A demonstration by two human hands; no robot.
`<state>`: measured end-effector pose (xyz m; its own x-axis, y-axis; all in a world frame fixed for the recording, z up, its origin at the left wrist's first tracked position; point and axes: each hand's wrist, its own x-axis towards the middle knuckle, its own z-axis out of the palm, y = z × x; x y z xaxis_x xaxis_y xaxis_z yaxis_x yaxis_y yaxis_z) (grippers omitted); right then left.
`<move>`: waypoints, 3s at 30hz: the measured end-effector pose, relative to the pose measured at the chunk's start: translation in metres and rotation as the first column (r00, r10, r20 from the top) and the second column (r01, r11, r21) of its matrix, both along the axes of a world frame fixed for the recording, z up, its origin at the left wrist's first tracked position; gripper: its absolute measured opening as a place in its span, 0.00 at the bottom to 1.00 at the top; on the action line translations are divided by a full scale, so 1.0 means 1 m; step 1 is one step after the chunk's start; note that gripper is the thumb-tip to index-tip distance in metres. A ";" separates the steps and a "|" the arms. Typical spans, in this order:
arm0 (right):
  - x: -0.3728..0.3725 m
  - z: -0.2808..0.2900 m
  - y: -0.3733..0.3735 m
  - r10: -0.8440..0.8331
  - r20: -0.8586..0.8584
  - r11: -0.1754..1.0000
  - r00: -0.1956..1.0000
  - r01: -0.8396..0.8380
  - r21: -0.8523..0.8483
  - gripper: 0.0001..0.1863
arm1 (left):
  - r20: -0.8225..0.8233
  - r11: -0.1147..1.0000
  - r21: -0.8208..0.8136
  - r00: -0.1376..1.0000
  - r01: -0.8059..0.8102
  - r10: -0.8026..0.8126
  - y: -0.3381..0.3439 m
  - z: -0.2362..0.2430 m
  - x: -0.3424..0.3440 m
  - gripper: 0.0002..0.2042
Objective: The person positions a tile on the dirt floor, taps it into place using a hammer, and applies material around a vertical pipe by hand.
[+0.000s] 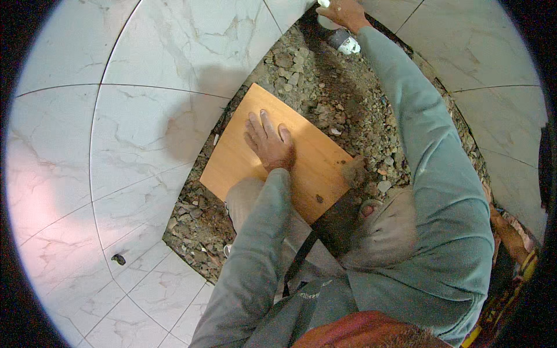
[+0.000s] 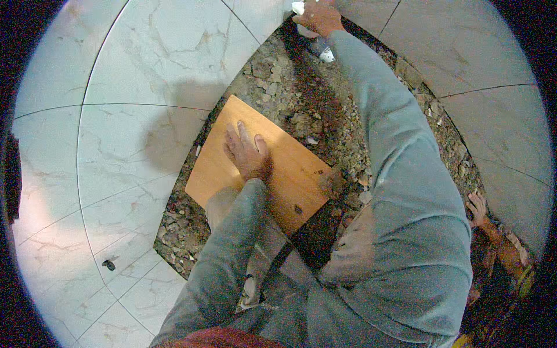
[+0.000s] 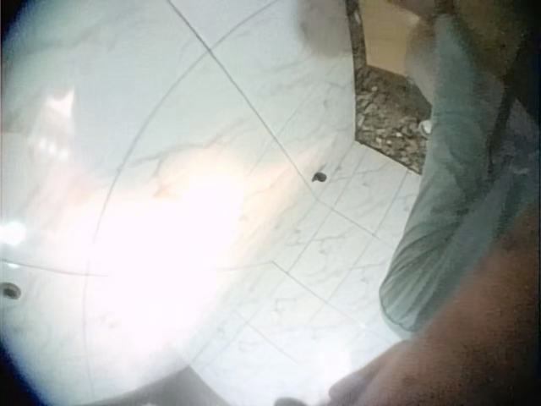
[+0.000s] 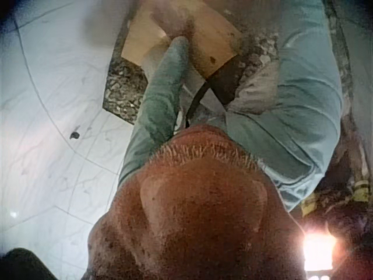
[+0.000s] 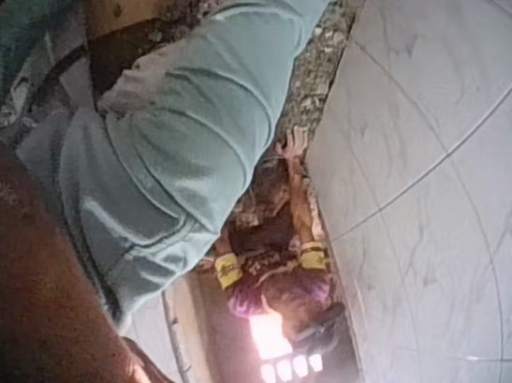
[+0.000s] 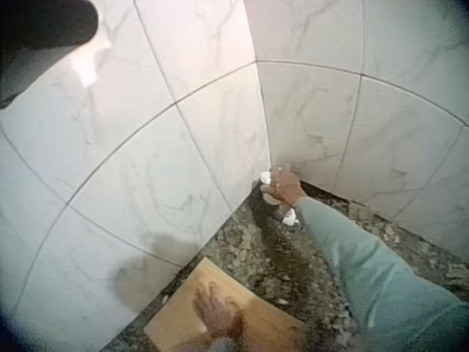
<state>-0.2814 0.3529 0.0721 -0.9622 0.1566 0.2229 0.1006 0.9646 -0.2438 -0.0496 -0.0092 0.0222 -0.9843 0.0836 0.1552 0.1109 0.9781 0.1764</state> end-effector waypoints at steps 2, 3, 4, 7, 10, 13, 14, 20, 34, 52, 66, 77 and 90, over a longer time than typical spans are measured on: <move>-0.001 0.000 0.003 0.073 -0.008 0.997 0.997 -0.073 0.028 0.33 | 0.002 1.000 0.022 1.000 0.004 -0.004 0.001 -0.001 0.000 0.32; -0.001 -0.001 0.003 0.051 0.035 0.998 0.998 -0.051 0.026 0.31 | 0.000 0.999 0.037 1.000 0.002 -0.002 0.001 -0.001 0.001 0.32; -0.002 -0.001 0.005 0.029 0.077 0.999 0.997 -0.031 0.025 0.30 | 0.003 0.999 0.041 1.000 0.007 -0.007 0.001 -0.001 0.001 0.32; -0.002 -0.007 0.005 0.012 -0.077 1.000 0.997 -0.010 0.019 0.29 | 0.000 1.000 0.014 1.000 0.007 -0.007 0.001 -0.001 0.001 0.32; -0.004 -0.012 0.006 0.015 -0.074 1.000 0.997 -0.015 0.004 0.30 | -0.002 1.000 0.007 1.000 0.001 -0.001 0.000 -0.001 0.000 0.31; -0.005 -0.016 0.006 0.002 -0.068 1.000 0.998 0.000 0.020 0.31 | 0.010 0.999 0.039 1.000 0.016 -0.016 0.000 -0.001 0.000 0.31; -0.005 -0.017 0.007 -0.007 -0.064 0.999 0.998 0.009 0.037 0.31 | -0.008 0.999 0.035 1.000 0.019 -0.019 0.000 -0.001 0.000 0.31; -0.003 -0.010 0.005 -0.010 -0.023 1.000 1.000 0.010 -0.009 0.33 | 0.020 1.000 0.025 1.000 0.004 -0.004 -0.001 -0.002 0.000 0.32; -0.004 -0.004 0.001 -0.056 0.011 0.998 0.998 0.056 -0.024 0.36 | 0.008 1.000 0.020 1.000 0.010 -0.010 -0.001 -0.003 0.001 0.32; -0.007 -0.009 0.004 -0.051 0.011 0.999 0.999 0.051 0.016 0.35 | 0.026 1.000 0.014 1.000 -0.001 0.001 0.001 0.000 -0.001 0.31; -0.010 -0.011 0.006 -0.014 -0.013 0.997 1.000 0.014 0.080 0.35 | 0.037 1.000 -0.003 0.999 0.000 0.000 0.001 0.003 -0.002 0.32; -0.011 -0.010 0.004 -0.029 0.062 0.995 0.998 0.023 0.097 0.38 | 0.050 1.000 0.020 0.999 -0.006 0.005 0.002 0.004 -0.001 0.32; -0.011 -0.011 0.005 -0.084 0.058 0.995 0.995 0.081 0.050 0.41 | 0.049 1.000 0.028 0.999 -0.001 0.000 0.002 0.004 -0.001 0.32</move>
